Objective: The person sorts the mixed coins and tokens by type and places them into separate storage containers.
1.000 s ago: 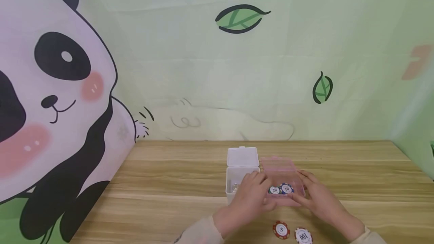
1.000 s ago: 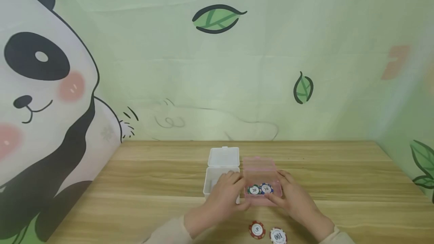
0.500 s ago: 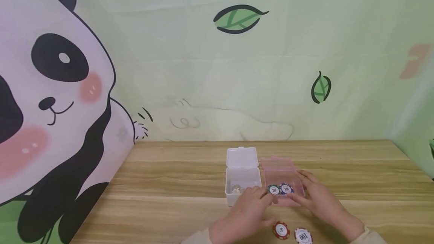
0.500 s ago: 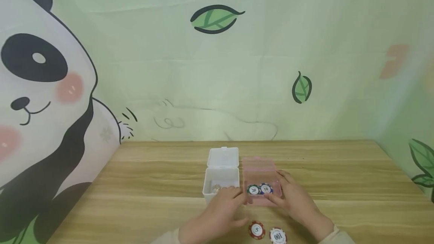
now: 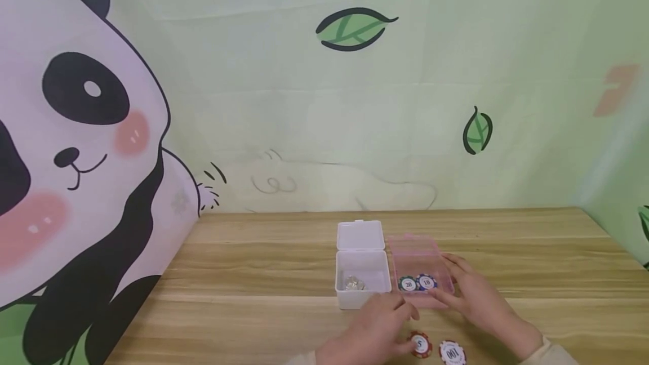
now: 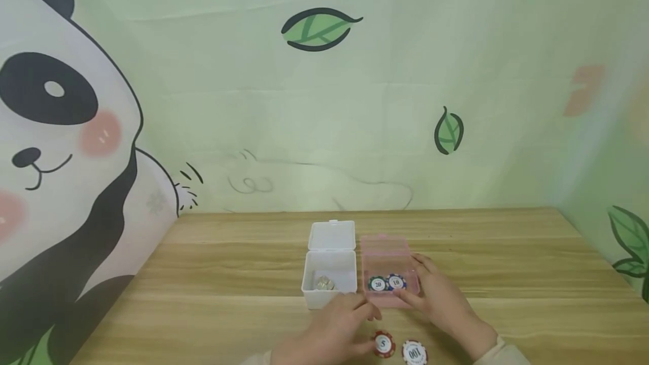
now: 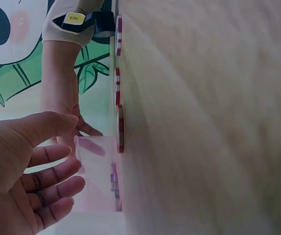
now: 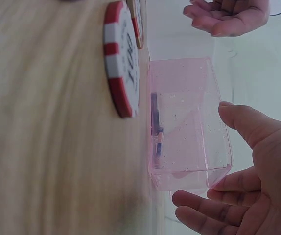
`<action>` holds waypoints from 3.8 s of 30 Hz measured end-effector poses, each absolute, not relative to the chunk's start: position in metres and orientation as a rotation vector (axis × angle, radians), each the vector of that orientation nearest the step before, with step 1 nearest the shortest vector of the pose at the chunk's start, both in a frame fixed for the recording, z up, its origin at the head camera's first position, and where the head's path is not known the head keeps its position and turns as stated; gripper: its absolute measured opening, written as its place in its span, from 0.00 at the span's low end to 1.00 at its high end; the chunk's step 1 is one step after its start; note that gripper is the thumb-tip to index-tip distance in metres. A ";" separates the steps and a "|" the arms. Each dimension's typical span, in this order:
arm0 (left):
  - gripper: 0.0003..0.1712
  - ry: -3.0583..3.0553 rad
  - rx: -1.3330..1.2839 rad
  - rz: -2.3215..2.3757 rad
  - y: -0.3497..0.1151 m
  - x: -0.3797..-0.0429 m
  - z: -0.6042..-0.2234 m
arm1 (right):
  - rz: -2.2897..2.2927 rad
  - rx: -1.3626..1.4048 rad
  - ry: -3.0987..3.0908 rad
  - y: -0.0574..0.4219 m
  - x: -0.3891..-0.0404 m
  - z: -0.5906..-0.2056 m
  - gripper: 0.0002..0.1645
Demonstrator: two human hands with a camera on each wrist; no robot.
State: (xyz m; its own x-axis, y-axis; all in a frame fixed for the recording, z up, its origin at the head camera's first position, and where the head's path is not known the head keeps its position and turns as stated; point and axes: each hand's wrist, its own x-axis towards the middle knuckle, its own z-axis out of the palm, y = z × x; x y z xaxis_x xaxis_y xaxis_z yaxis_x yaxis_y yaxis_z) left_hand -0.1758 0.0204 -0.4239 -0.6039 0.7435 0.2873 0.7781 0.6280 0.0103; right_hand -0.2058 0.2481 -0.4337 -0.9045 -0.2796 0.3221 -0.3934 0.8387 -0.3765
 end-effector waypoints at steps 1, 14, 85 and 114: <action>0.19 -2.598 -1.243 -0.198 0.021 -0.176 -0.425 | 0.648 0.515 -2.765 0.248 -0.206 -0.433 0.44; 0.18 -2.640 -1.285 -0.140 0.029 -0.178 -0.427 | 0.649 0.509 -2.763 0.248 -0.204 -0.432 0.44; 0.16 -2.587 -1.333 -0.069 0.037 -0.178 -0.432 | 0.649 0.527 -2.732 0.247 -0.205 -0.433 0.43; 0.21 -2.609 -1.246 0.039 0.030 -0.200 -0.396 | 0.627 0.547 -2.692 0.249 -0.207 -0.437 0.42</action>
State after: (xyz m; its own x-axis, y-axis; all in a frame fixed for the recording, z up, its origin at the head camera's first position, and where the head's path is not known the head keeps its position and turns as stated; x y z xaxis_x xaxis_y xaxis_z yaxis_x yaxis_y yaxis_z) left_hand -0.2001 0.0300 -0.3959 -0.6033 0.7690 0.2115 0.7624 0.6339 -0.1301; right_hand -0.2073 0.2493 -0.4373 -0.8746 -0.2902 0.3883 -0.4320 0.8302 -0.3525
